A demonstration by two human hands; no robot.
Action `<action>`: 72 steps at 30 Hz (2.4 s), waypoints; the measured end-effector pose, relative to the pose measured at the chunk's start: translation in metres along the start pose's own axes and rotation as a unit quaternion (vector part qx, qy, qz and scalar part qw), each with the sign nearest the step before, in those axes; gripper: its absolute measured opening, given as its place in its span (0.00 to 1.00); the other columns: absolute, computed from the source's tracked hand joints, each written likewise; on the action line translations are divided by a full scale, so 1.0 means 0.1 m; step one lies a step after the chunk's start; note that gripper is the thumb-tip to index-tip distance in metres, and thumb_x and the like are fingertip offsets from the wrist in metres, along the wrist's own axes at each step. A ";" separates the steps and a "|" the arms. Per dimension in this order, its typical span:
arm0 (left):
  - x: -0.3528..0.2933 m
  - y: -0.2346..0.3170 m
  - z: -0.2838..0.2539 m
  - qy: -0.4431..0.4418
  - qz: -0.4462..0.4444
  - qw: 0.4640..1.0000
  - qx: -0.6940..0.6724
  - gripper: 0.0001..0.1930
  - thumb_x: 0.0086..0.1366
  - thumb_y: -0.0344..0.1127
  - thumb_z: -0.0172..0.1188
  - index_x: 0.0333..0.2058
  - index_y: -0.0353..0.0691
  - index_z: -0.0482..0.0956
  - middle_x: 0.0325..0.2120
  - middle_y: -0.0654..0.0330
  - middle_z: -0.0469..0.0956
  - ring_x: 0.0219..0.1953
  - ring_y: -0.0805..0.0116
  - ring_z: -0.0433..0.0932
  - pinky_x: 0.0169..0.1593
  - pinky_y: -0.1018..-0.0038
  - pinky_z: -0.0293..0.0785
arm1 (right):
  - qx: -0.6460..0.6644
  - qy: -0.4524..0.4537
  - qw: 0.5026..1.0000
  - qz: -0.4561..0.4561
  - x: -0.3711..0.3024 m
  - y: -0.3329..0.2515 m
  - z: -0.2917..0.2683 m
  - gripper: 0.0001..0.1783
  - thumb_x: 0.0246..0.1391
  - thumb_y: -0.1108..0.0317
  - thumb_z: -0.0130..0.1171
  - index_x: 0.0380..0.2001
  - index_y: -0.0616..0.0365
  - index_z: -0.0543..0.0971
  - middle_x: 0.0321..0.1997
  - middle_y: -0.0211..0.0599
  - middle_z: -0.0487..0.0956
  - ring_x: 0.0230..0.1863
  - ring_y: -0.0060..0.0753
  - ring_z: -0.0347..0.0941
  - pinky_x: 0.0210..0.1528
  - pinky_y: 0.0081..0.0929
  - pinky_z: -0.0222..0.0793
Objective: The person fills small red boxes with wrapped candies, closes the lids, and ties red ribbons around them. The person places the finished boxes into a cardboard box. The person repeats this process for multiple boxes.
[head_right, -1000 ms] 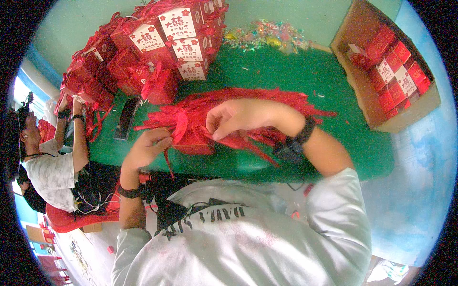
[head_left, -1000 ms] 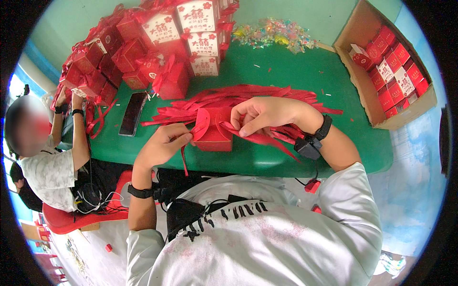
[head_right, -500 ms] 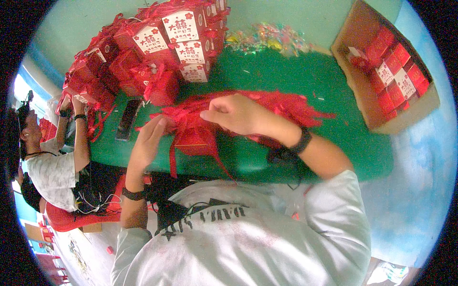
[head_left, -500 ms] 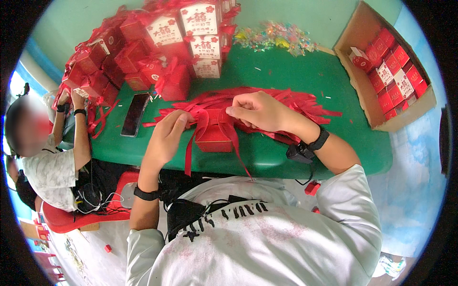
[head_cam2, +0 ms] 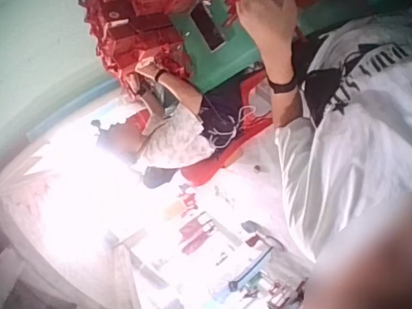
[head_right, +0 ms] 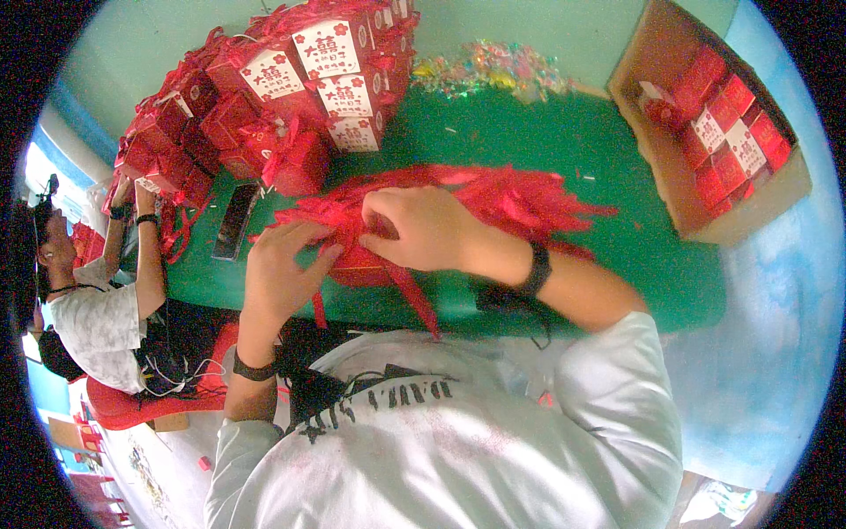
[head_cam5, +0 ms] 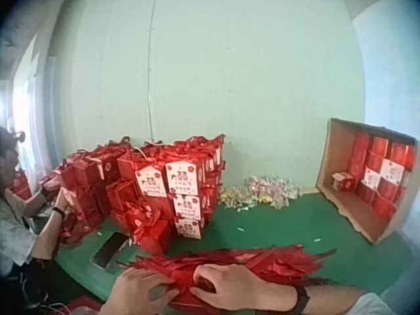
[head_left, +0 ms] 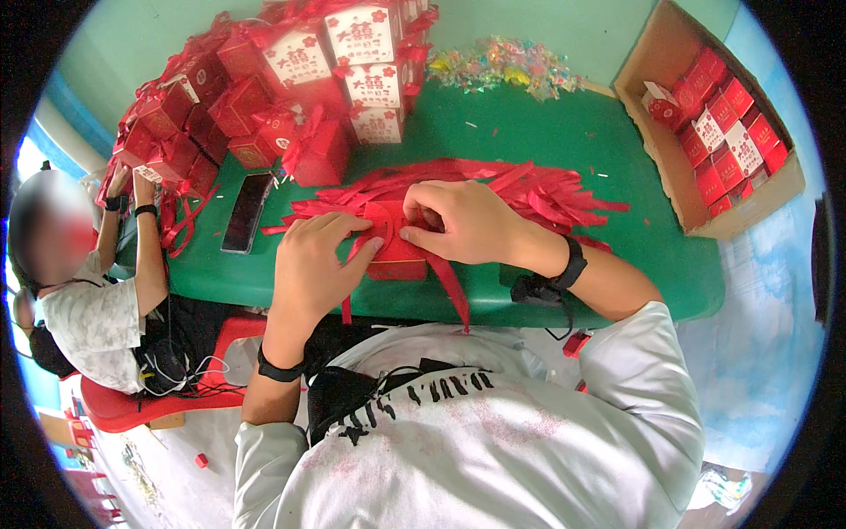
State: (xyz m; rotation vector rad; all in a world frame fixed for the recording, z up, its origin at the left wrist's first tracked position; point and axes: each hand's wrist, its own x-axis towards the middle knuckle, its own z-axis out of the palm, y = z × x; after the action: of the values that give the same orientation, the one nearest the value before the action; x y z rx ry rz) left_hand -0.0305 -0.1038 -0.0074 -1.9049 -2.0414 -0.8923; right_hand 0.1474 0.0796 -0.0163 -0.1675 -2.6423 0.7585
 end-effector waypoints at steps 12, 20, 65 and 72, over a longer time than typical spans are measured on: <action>-0.05 0.04 0.00 -0.026 -0.094 0.993 -0.073 0.09 0.67 0.36 0.69 0.35 0.37 0.82 0.29 0.53 0.83 0.33 0.52 0.83 0.39 0.61 0.77 | 0.041 0.039 0.997 -0.053 0.01 0.09 0.10 0.16 0.62 0.60 0.70 0.39 0.59 0.76 0.35 0.41 0.78 0.31 0.39 0.76 0.34 0.38 0.72; -0.08 -0.10 0.05 -0.073 -0.103 0.979 -0.158 0.09 0.71 0.32 0.64 0.35 0.33 0.77 0.27 0.48 0.78 0.29 0.54 0.79 0.35 0.64 0.73 | 0.056 0.042 0.996 -0.056 0.02 0.11 0.15 0.16 0.62 0.60 0.69 0.39 0.59 0.76 0.36 0.40 0.78 0.32 0.39 0.74 0.36 0.38 0.72; 0.01 0.09 0.10 -0.031 0.029 0.999 0.022 0.05 0.69 0.29 0.62 0.40 0.37 0.77 0.38 0.52 0.81 0.42 0.47 0.81 0.44 0.53 0.75 | -0.050 0.062 0.995 -0.057 -0.06 0.00 0.16 0.09 0.67 0.71 0.60 0.47 0.61 0.74 0.43 0.47 0.80 0.41 0.59 0.80 0.38 0.51 0.75; 0.06 0.04 0.27 -0.017 -0.085 0.996 -0.035 0.10 0.79 0.37 0.53 0.40 0.36 0.72 0.28 0.40 0.79 0.34 0.35 0.80 0.35 0.46 0.73 | 0.033 0.088 0.994 -0.054 -0.04 0.09 0.27 0.07 0.69 0.71 0.57 0.44 0.62 0.73 0.43 0.55 0.82 0.42 0.61 0.82 0.37 0.50 0.76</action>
State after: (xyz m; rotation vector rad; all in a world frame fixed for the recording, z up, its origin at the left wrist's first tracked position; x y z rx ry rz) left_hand -0.0207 -0.0842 -0.0243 -1.8141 -2.2471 -0.9900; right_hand 0.1407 0.0733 -0.0436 -0.0685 -2.4358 0.7580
